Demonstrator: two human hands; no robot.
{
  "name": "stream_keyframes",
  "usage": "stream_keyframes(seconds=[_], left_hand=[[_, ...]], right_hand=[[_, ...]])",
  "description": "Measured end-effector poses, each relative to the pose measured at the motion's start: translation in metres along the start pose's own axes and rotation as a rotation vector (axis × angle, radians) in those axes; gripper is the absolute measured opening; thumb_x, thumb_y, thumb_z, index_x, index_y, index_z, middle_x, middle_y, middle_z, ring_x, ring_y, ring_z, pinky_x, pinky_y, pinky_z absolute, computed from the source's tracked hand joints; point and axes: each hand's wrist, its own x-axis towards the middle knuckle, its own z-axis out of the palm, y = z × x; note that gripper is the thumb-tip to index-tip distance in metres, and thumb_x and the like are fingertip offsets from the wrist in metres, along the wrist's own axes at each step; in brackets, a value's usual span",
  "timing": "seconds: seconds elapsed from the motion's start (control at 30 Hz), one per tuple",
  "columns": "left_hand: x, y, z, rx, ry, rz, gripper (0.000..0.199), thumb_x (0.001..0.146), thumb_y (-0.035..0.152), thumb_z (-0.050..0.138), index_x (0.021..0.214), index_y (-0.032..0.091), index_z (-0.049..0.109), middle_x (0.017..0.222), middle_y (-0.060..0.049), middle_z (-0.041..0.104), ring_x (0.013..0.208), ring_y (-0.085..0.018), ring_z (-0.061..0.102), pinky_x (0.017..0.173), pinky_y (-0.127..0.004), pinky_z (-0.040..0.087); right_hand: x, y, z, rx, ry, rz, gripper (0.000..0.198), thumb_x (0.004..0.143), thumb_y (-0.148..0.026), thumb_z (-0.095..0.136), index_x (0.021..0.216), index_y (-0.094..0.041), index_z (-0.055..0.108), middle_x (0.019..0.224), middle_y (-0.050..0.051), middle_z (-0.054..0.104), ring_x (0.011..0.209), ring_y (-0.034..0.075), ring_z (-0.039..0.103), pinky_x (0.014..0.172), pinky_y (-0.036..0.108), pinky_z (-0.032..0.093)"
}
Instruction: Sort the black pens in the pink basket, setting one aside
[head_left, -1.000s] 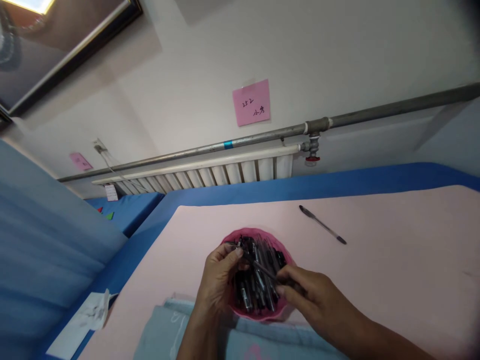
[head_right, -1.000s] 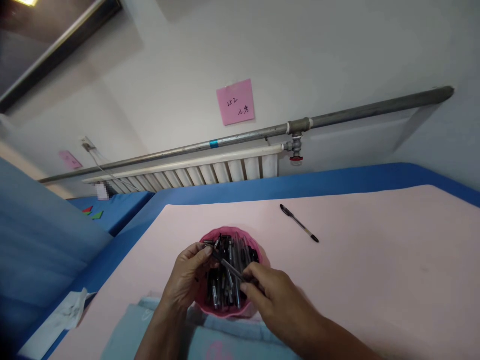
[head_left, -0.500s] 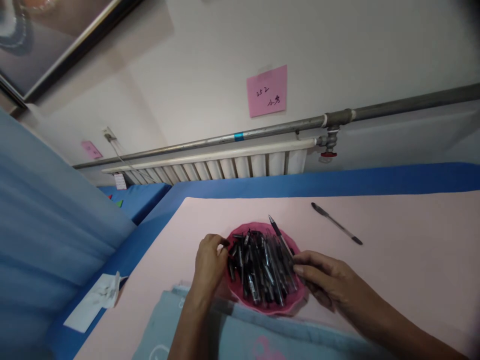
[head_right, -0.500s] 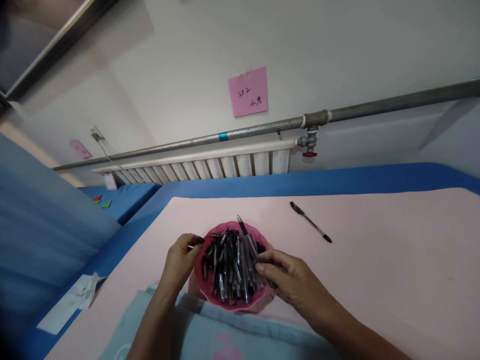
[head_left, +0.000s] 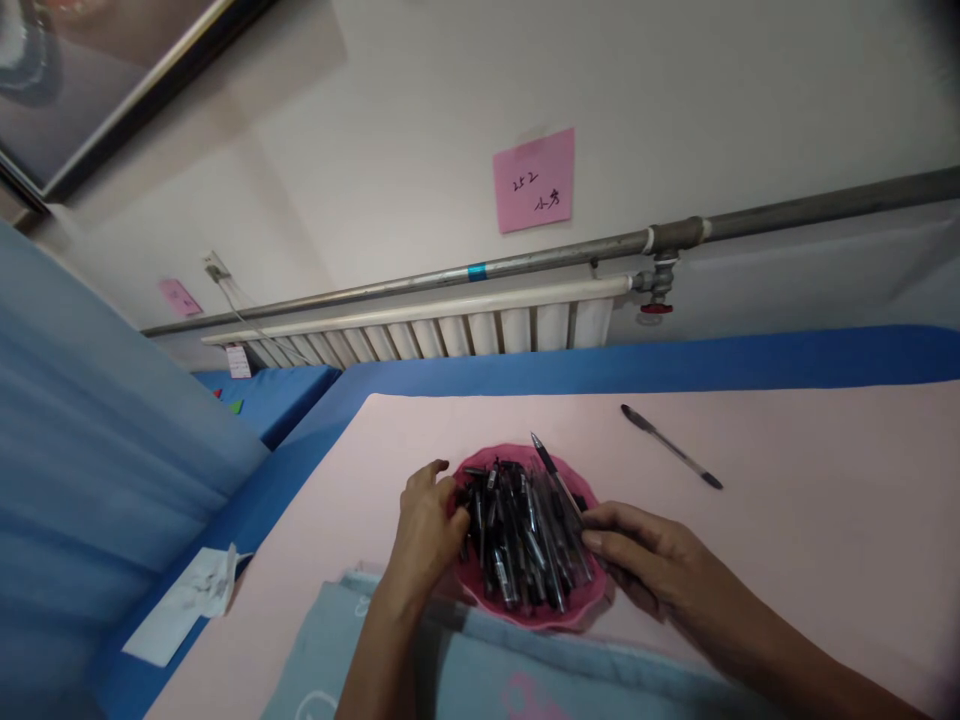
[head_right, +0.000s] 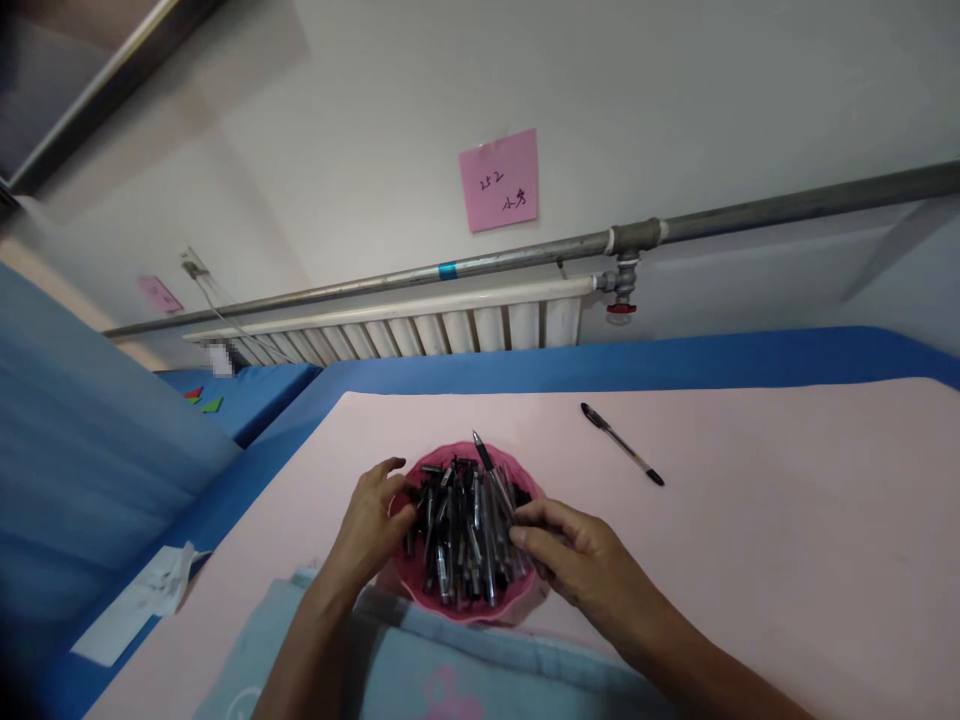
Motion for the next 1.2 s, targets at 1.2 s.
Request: stream_keyframes(seconds=[1.2], left_hand=[[0.002, -0.013, -0.007, -0.205, 0.029, -0.07, 0.016, 0.072, 0.018, 0.052, 0.077, 0.02, 0.067, 0.124, -0.007, 0.052, 0.115, -0.025, 0.046, 0.097, -0.04, 0.035]], right_hand=[[-0.007, -0.01, 0.006, -0.03, 0.042, -0.01, 0.025, 0.068, -0.041, 0.059, 0.08, -0.019, 0.06, 0.053, -0.006, 0.043, 0.043, 0.007, 0.033, 0.04, 0.021, 0.023]])
